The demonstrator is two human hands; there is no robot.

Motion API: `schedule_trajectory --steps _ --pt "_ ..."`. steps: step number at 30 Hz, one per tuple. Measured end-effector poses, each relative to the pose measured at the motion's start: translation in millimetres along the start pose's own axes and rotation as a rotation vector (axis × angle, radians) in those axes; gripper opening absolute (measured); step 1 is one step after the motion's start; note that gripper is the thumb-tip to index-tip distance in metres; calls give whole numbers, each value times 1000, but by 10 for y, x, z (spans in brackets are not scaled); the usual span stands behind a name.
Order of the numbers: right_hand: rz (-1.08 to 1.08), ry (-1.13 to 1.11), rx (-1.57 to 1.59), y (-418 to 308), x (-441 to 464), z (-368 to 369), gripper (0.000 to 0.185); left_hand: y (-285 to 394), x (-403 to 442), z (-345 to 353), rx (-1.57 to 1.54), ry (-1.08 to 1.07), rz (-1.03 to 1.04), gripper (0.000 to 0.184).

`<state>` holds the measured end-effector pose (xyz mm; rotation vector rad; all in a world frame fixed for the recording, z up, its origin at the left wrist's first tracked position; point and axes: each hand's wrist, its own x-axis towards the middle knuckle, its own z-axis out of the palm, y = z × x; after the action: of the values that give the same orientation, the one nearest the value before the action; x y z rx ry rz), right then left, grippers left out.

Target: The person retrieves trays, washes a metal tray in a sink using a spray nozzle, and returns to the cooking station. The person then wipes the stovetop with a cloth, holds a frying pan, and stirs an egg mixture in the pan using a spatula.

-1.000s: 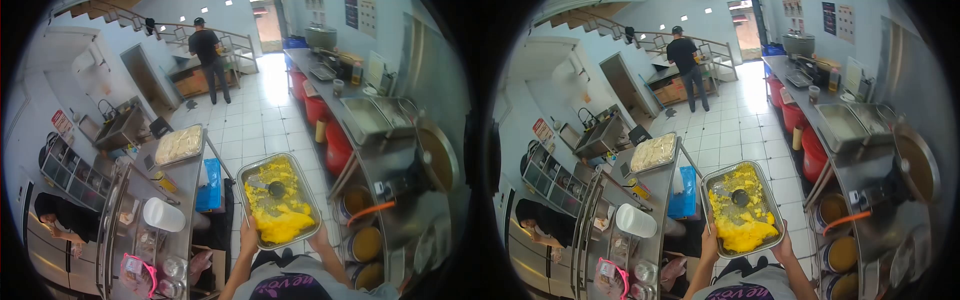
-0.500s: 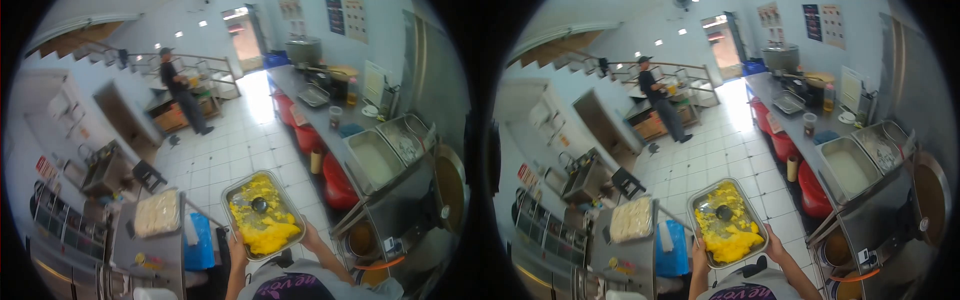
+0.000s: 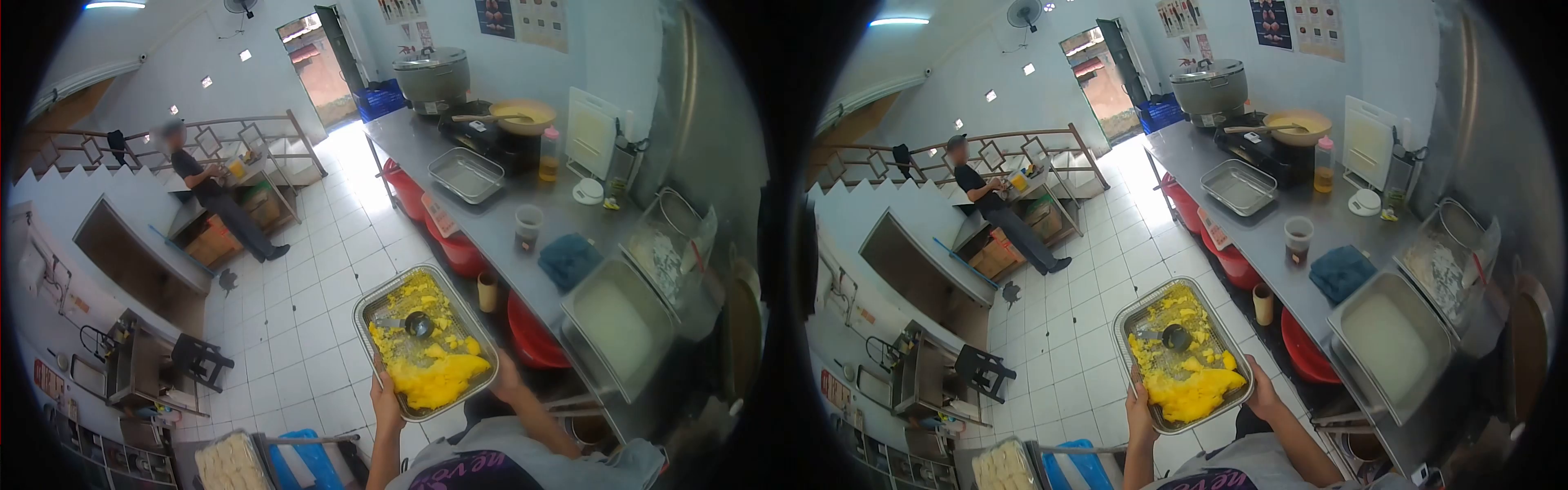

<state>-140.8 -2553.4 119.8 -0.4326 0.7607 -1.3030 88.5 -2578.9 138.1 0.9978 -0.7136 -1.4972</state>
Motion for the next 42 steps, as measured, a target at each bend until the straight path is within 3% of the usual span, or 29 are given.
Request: schedule_trajectory --steps 7,9,11,13,16,19,21,23,25,27,28,29,30,33,34,36,38,40,42 --pt "46 -16 -78 -768 1702 -139 45 200 1420 403 -42 59 16 48" --pt "2 244 -293 -984 2134 -103 43 290 1743 414 -39 141 31 48" --pt "-64 287 -174 -1060 2598 -373 44 348 2044 383 -22 160 51 49" --pt "-239 558 -144 -1247 3095 -540 52 423 2474 366 3 161 116 50" --pt "-396 796 -203 -1566 3990 -1063 61 468 3313 451 12 179 101 49" --pt "-402 1035 -295 -1861 4523 -1217 68 696 4028 560 6 176 33 47" --pt "-432 1057 -169 -2015 4743 -1176 73 721 4703 655 -23 95 61 47" --pt "-617 1386 -766 -1940 5024 -1564 72 615 5469 696 -6 8 67 48" --pt "-568 1471 -813 -1879 5043 -1715 67 547 6233 819 16 -68 85 49" --pt "-337 1508 -769 -1772 5069 -2032 72 433 6939 1074 -8 -117 52 49" --pt "-261 1490 -724 -1874 4938 -1739 75 355 7252 1185 -27 -149 62 49" --pt "-326 1516 -748 -1725 4925 -1919 73 240 7557 1289 7 -169 73 47" --pt "-347 1447 -682 -1824 4822 -1621 74 121 7838 1402 35 -180 83 46" --pt "-249 1480 -676 -1779 4593 -1529 76 -202 8481 1818 80 -207 27 43" --pt "-321 1562 -735 -1543 4566 -1831 71 -296 8641 1926 108 -167 22 40" --pt "-290 1452 -708 -1657 4351 -1517 60 -596 8933 2076 175 -157 50 40" --pt "-425 1314 -759 -1460 4129 -1844 47 -779 9022 2172 313 -119 61 39" --pt "-491 1218 -606 -1331 3928 -2090 69 -852 9033 2307 350 -34 36 38" --pt "-598 1071 -820 -1691 4268 -892 65 -879 9052 2397 537 -18 20 42"
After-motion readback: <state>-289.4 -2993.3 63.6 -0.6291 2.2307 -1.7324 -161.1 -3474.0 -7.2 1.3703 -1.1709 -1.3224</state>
